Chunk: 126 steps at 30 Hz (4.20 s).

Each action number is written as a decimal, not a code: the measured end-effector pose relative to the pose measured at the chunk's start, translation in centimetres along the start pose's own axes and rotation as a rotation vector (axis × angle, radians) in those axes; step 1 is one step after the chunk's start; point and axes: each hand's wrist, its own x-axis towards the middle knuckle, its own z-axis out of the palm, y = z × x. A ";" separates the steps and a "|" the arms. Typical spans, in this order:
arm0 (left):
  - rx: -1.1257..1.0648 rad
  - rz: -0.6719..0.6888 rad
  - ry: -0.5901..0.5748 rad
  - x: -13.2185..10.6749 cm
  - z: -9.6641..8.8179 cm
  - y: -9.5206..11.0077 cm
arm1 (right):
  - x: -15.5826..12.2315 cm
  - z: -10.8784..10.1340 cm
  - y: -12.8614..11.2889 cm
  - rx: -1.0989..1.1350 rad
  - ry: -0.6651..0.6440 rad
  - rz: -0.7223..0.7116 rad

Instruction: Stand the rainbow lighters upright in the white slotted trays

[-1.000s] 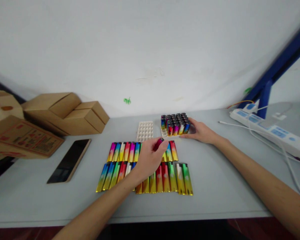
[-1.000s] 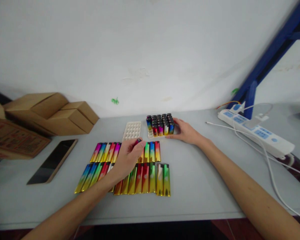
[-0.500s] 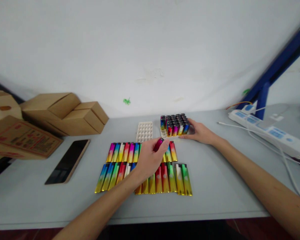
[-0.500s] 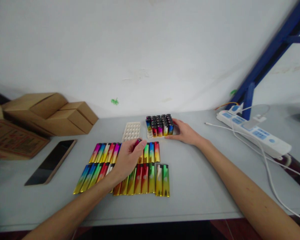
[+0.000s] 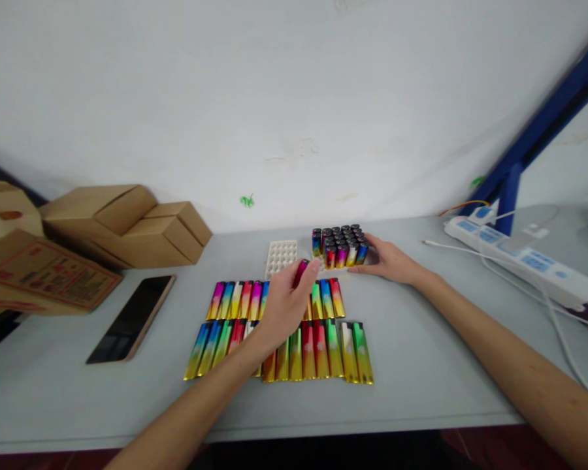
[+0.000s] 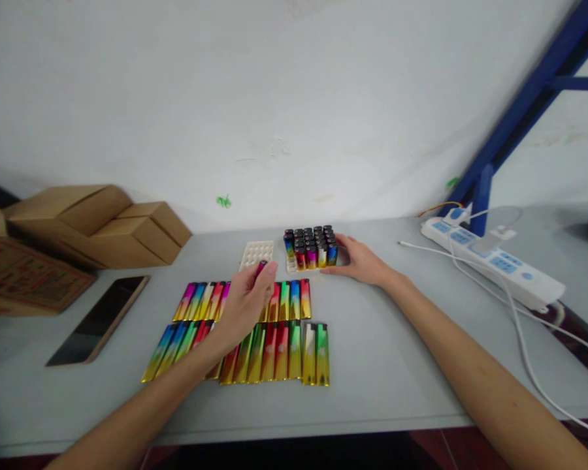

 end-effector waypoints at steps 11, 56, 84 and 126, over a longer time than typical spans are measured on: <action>-0.121 0.044 -0.044 5.7 -1.7 -1.2 | 0.1 0.3 0.6 0.034 0.029 -0.076; 0.903 0.442 -0.606 -4.9 2.2 2.6 | 0.2 0.3 0.7 0.040 0.054 -0.102; -0.285 -0.172 -0.380 -0.4 1.9 1.4 | 0.1 0.2 0.6 0.039 0.029 -0.100; -0.135 0.124 -0.087 2.6 -1.1 0.6 | 0.1 0.1 0.3 0.029 0.022 -0.070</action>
